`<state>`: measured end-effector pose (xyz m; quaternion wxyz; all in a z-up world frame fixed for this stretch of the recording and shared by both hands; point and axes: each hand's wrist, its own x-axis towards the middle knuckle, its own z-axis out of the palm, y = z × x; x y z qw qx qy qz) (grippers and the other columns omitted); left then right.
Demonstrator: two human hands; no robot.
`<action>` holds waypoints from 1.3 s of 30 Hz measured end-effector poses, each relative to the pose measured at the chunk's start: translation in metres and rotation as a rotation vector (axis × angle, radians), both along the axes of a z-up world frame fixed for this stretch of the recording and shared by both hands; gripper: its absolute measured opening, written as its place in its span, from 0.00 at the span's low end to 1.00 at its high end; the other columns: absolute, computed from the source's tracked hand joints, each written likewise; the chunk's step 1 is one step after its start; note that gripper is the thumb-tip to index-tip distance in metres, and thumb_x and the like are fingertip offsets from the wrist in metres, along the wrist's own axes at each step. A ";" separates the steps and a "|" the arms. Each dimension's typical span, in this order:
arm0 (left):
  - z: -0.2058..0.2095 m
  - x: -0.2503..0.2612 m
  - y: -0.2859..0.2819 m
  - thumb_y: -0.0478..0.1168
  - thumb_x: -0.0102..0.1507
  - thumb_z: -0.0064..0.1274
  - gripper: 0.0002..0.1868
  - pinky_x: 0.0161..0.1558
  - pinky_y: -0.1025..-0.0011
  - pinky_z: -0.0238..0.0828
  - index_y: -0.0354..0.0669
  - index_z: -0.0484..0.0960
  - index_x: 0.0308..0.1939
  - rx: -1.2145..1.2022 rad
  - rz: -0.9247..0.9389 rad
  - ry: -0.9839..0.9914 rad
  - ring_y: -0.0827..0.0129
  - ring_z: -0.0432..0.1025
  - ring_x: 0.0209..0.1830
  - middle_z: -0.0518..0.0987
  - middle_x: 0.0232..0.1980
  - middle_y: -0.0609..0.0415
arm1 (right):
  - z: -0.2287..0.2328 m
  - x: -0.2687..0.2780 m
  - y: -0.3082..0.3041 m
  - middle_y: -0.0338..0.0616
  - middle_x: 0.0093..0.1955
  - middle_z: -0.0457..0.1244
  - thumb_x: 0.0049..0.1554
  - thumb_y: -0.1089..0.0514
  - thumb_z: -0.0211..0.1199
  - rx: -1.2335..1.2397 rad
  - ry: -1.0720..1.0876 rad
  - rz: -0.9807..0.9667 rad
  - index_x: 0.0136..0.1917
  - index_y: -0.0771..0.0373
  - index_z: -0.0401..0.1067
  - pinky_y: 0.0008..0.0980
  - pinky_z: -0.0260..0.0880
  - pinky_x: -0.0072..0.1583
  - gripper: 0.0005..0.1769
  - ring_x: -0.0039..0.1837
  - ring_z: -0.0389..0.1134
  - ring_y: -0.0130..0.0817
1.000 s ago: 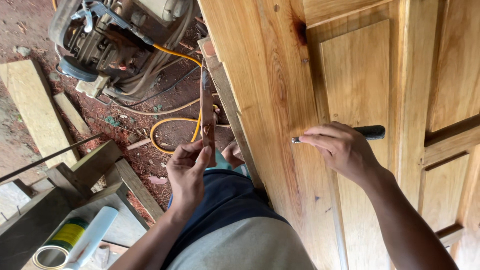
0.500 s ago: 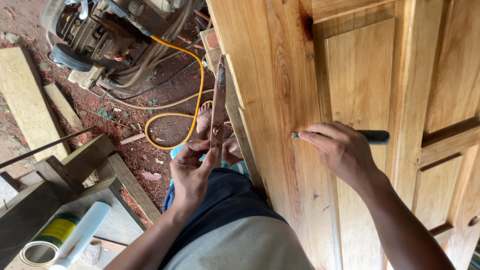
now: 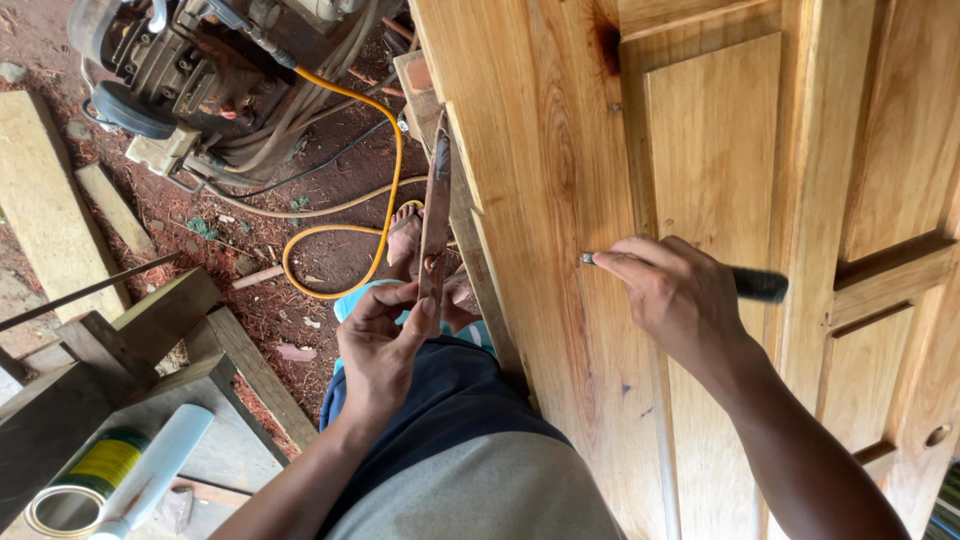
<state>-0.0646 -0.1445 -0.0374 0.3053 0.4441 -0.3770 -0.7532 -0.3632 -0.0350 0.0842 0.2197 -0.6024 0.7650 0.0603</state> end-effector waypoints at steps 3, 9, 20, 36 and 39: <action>0.010 -0.005 0.001 0.28 0.62 0.62 0.13 0.33 0.65 0.84 0.21 0.80 0.47 0.007 0.022 0.008 0.62 0.80 0.40 0.82 0.39 0.38 | 0.007 0.010 -0.006 0.39 0.50 0.70 0.59 0.61 0.63 -0.009 -0.120 -0.171 0.56 0.54 0.80 0.37 0.77 0.47 0.12 0.49 0.75 0.43; 0.031 -0.025 0.003 0.30 0.61 0.65 0.14 0.32 0.72 0.83 0.22 0.81 0.46 0.031 0.010 0.034 0.68 0.78 0.37 0.83 0.38 0.42 | -0.004 0.034 0.000 0.41 0.48 0.68 0.58 0.59 0.64 0.043 -0.215 -0.309 0.56 0.57 0.79 0.36 0.79 0.45 0.12 0.46 0.74 0.41; 0.003 -0.036 0.031 0.30 0.60 0.66 0.14 0.31 0.77 0.81 0.24 0.82 0.46 0.059 -0.031 0.090 0.73 0.78 0.33 0.83 0.37 0.44 | 0.021 0.047 -0.003 0.44 0.43 0.69 0.56 0.62 0.64 0.126 -0.264 -0.273 0.48 0.61 0.79 0.40 0.80 0.44 0.07 0.44 0.76 0.45; 0.062 -0.051 0.014 0.29 0.61 0.65 0.08 0.28 0.75 0.80 0.28 0.85 0.42 -0.249 -0.210 0.038 0.66 0.79 0.30 0.83 0.34 0.43 | 0.026 0.082 -0.013 0.37 0.49 0.70 0.59 0.60 0.65 -0.418 -0.326 -0.259 0.55 0.56 0.80 0.31 0.78 0.49 0.11 0.50 0.75 0.34; 0.059 -0.052 0.018 0.28 0.59 0.65 0.07 0.27 0.75 0.81 0.29 0.86 0.40 -0.398 -0.212 0.022 0.62 0.79 0.28 0.82 0.33 0.45 | 0.034 0.078 -0.012 0.38 0.46 0.70 0.57 0.62 0.65 -0.369 -0.352 -0.250 0.53 0.57 0.81 0.32 0.78 0.47 0.10 0.47 0.75 0.36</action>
